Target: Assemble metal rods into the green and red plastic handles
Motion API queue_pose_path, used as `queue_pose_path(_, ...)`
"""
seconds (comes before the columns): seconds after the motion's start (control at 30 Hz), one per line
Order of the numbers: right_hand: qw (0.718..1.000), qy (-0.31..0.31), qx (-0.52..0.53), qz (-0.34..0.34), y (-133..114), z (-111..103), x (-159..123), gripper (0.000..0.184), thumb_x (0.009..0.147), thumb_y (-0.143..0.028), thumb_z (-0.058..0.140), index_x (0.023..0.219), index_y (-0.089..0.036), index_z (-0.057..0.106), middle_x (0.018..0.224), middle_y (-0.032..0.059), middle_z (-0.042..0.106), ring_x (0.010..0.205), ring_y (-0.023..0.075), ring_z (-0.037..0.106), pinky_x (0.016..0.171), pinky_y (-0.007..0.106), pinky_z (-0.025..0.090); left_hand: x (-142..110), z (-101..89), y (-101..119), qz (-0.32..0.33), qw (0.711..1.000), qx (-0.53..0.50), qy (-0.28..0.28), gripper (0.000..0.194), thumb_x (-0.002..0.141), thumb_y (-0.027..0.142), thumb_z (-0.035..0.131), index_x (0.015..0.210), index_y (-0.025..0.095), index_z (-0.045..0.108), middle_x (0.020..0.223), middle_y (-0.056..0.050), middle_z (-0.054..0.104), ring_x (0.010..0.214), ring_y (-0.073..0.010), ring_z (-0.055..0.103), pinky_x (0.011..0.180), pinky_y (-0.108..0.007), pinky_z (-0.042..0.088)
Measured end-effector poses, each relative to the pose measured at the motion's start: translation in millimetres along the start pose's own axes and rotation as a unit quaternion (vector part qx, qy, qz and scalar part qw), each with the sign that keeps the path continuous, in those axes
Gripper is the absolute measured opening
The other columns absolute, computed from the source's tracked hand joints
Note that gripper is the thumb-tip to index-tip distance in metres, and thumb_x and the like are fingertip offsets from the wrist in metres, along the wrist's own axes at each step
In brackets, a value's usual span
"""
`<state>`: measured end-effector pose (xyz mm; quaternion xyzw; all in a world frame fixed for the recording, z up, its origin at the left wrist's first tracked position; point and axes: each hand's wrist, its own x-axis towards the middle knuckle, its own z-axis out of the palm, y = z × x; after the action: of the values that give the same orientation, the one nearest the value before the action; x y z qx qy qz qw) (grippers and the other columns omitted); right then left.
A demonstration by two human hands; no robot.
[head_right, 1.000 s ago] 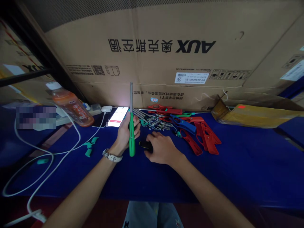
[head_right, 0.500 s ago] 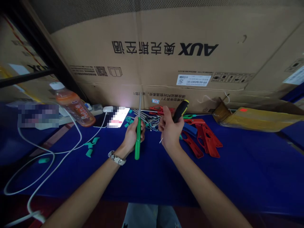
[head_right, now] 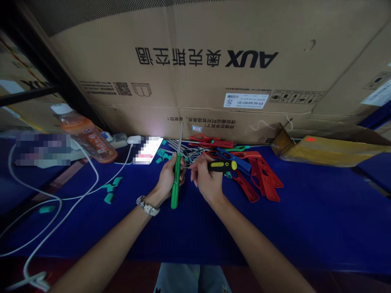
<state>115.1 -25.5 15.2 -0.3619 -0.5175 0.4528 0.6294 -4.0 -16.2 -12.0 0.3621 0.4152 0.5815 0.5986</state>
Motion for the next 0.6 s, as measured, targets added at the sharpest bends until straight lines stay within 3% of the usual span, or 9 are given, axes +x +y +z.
queue_pose_path(0.13, 1.000, 0.006, -0.016, -0.011, -0.8, 3.0, -2.0, 0.037, 0.088, -0.037, 0.052, 0.055, -0.020, 0.055, 0.039, -0.0056, 0.046, 0.029, 0.0064, 0.039, 0.029, 0.017, 0.030, -0.6, -0.3, 0.5, 0.016, 1.000, 0.022, 0.005, 0.053, 0.088, 0.072, 0.046, 0.075, 0.020, 0.052, 0.046, 0.007, 0.041, 0.033, -0.0083, 0.035, 0.031, -0.019, 0.028)
queue_pose_path(0.6, 0.999, -0.030, -0.033, 0.001, 0.8, 6.4, -0.3, 0.038, 0.090, -0.038, 0.048, 0.056, -0.020, 0.054, 0.038, -0.0061, 0.046, 0.028, 0.0062, 0.038, 0.030, 0.018, 0.030, -2.4, 1.1, -4.0, 0.019, 0.999, 0.039, 0.022, 0.051, 0.091, 0.067, 0.042, 0.075, 0.021, 0.052, 0.044, 0.006, 0.043, 0.034, -0.0100, 0.037, 0.034, -0.021, 0.030)
